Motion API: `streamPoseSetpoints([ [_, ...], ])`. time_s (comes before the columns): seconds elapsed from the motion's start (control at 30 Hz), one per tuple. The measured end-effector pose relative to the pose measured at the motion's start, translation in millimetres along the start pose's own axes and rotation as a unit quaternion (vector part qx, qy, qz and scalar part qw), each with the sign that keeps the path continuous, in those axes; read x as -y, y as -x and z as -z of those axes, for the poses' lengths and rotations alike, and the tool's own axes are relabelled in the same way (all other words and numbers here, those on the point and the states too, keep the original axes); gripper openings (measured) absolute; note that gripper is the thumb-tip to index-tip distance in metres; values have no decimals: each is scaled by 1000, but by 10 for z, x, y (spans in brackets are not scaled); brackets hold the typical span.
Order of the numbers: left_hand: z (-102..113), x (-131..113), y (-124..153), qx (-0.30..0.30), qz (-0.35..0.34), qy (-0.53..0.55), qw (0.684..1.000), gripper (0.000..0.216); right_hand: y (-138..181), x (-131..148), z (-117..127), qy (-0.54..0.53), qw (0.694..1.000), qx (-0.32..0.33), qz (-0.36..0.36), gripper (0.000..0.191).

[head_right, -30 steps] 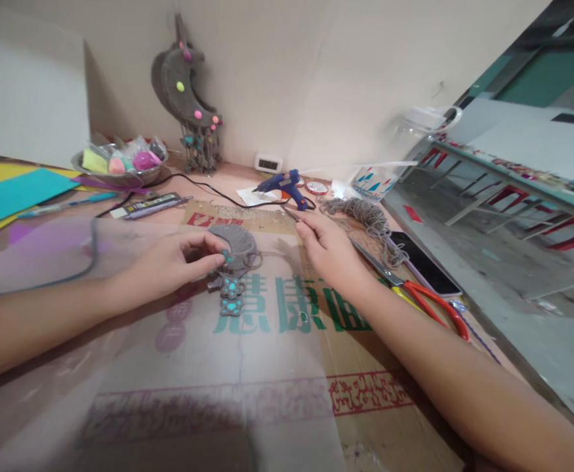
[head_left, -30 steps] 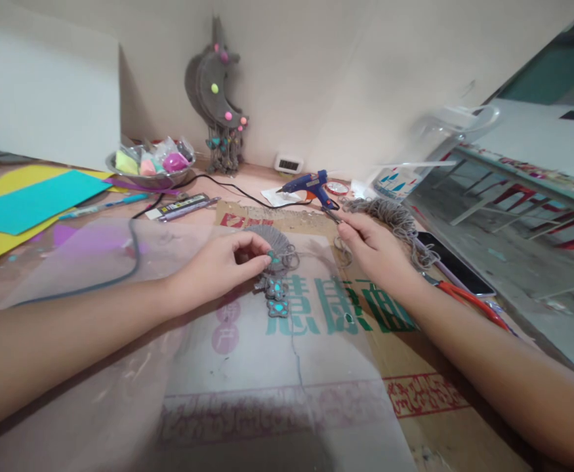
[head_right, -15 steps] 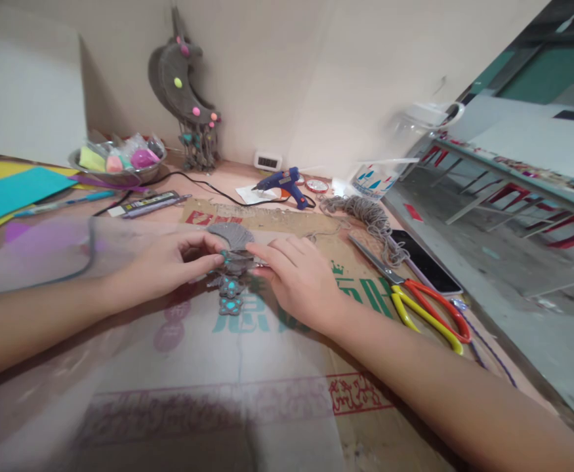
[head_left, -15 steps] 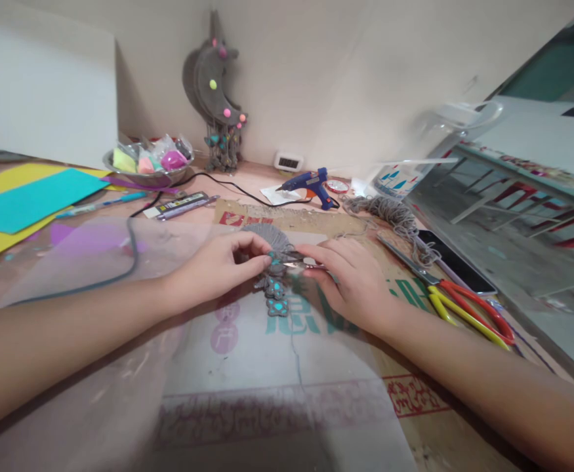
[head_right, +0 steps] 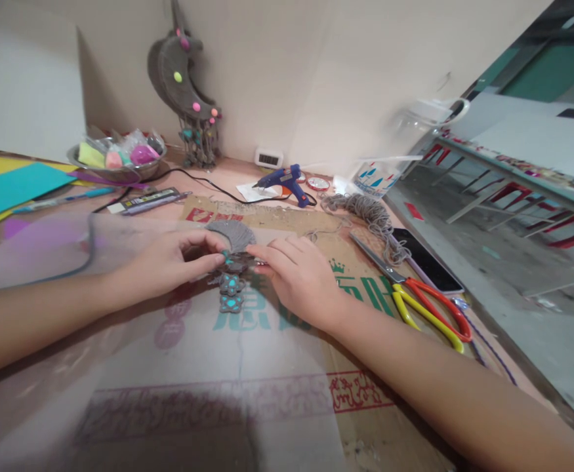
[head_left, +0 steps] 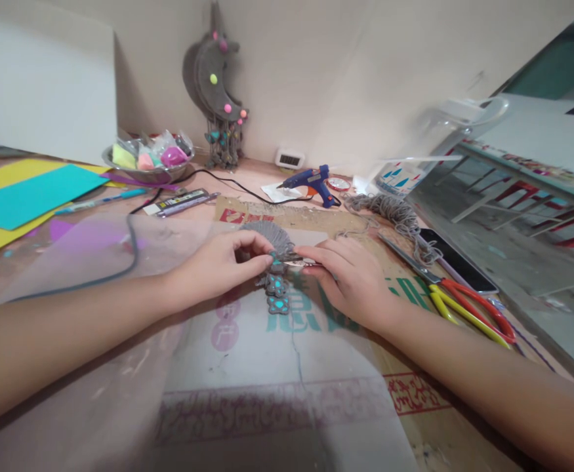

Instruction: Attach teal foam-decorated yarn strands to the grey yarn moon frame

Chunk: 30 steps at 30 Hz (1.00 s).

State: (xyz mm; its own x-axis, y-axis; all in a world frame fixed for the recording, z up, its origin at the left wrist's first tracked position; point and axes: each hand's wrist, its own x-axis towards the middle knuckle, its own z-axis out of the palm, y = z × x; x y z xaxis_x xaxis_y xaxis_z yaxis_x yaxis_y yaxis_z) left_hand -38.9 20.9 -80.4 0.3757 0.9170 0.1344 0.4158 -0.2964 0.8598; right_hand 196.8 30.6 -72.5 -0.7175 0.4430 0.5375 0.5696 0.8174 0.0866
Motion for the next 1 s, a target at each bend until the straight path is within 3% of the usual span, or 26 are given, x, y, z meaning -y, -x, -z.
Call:
streamPoseSetpoints([
  [1.0, -9, -19, -3, 15, 14, 19, 1000, 15, 21, -29, -54, -57, 998, -28, 10, 21],
])
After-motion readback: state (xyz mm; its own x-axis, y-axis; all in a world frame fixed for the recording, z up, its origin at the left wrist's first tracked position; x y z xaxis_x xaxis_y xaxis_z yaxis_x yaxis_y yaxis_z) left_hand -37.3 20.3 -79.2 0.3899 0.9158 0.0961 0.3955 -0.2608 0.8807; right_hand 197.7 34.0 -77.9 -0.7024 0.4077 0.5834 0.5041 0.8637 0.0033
